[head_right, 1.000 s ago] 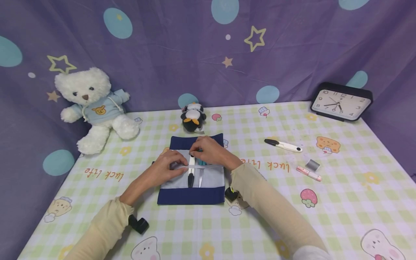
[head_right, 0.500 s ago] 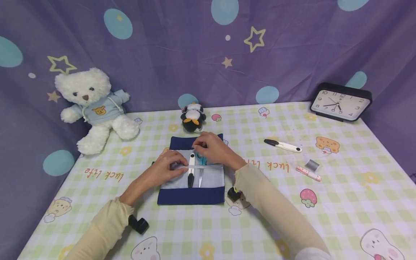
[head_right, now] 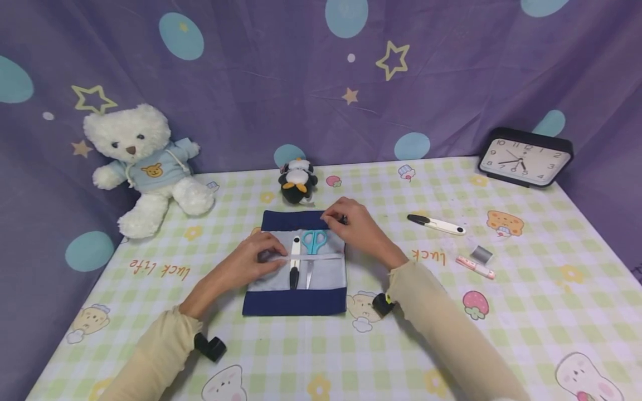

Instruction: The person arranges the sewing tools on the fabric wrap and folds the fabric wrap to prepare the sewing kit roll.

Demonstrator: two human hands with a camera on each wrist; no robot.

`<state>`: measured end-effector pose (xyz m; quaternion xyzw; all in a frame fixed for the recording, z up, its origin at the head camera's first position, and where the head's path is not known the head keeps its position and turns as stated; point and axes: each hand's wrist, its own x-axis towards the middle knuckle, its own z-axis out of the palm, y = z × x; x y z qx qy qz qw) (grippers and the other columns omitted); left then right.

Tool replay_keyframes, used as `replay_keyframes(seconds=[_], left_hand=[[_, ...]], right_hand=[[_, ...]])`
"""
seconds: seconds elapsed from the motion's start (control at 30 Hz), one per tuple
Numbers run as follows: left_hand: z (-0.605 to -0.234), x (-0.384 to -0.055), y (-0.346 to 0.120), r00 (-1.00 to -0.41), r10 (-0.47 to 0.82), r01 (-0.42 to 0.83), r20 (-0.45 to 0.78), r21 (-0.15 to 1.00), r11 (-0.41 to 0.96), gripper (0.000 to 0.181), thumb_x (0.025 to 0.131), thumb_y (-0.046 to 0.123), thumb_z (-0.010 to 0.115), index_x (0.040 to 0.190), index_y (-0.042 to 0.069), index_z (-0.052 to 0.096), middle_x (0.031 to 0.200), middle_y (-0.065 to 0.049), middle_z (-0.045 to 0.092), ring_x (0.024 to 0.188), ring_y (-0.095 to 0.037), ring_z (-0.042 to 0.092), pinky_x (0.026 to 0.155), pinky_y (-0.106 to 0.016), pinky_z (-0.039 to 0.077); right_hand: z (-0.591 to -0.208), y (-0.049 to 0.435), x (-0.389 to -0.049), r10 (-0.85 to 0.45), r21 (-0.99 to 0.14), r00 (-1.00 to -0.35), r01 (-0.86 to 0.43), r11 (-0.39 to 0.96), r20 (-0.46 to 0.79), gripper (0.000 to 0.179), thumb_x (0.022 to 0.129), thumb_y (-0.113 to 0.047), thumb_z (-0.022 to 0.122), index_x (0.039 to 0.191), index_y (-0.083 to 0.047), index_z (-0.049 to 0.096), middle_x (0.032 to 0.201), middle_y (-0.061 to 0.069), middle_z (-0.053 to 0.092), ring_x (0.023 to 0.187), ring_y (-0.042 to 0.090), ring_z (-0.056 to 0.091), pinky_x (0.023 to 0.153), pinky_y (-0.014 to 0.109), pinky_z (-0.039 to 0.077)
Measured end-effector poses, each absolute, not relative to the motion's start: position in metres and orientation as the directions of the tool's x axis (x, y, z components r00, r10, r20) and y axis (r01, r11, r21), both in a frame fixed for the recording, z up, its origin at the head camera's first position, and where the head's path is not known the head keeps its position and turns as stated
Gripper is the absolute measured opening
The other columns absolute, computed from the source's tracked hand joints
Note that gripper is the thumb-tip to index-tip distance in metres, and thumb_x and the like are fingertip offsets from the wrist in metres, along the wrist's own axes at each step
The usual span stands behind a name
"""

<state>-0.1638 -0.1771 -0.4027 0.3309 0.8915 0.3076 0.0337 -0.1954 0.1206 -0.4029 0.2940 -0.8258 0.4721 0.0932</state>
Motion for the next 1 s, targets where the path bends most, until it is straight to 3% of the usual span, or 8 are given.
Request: replay_keyframes(seconds=[0.33,0.43,0.53,0.63,1.0], left_hand=[[-0.400,-0.162,-0.190,-0.799,0.579,0.548,0.160,0.589,0.594,0.010,0.093,0.017,0.080,0.102,0.014,0.075,0.103,0.004,0.062,0.098,-0.015,0.056,0.090,-0.040,0.049],[-0.399,-0.162,-0.192,-0.806,0.574,0.535,0.146,0.595,0.600,0.010,0.094,0.016,0.079,0.102,0.013,0.075,0.104,0.002,0.063,0.099,-0.017,0.057,0.104,-0.044,0.044],[-0.399,-0.162,-0.193,-0.813,0.567,0.523,0.133,0.596,0.609,0.010,0.094,0.016,0.079,0.102,0.012,0.075,0.106,0.001,0.064,0.104,-0.020,0.059,0.118,-0.046,0.030],[-0.399,-0.162,-0.193,-0.812,0.568,0.524,0.132,0.594,0.610,0.011,0.094,0.016,0.079,0.102,0.011,0.074,0.107,0.000,0.064,0.106,-0.021,0.060,0.122,-0.046,0.022],[-0.402,-0.161,-0.196,-0.809,0.570,0.529,0.141,0.595,0.604,0.011,0.093,0.016,0.080,0.102,0.012,0.075,0.107,0.001,0.064,0.100,-0.018,0.059,0.114,-0.048,0.037]], right_hand=[[-0.404,0.179,-0.177,-0.267,-0.674,-0.839,-0.541,0.503,0.474,0.009,0.099,-0.003,0.068,0.102,-0.002,0.077,0.097,0.001,0.069,0.088,0.015,0.059,0.078,0.036,0.050],[-0.403,0.197,-0.170,-0.225,-0.658,-0.845,-0.523,0.542,0.486,0.009,0.099,-0.001,0.068,0.102,-0.002,0.077,0.097,0.003,0.070,0.088,0.012,0.058,0.079,0.030,0.048],[-0.401,0.216,-0.162,-0.178,-0.656,-0.854,-0.495,0.570,0.490,0.010,0.098,0.000,0.069,0.103,-0.001,0.077,0.097,0.005,0.069,0.087,0.007,0.057,0.078,0.023,0.045],[-0.400,0.233,-0.156,-0.132,-0.654,-0.864,-0.459,0.601,0.486,0.010,0.098,0.001,0.069,0.104,-0.001,0.077,0.098,0.007,0.069,0.088,0.004,0.055,0.078,0.021,0.044],[-0.402,0.289,-0.138,-0.027,-0.620,-0.916,-0.292,0.728,0.399,0.017,0.102,-0.009,0.064,0.112,-0.001,0.075,0.102,0.012,0.067,0.090,-0.003,0.049,0.081,0.025,0.037]])
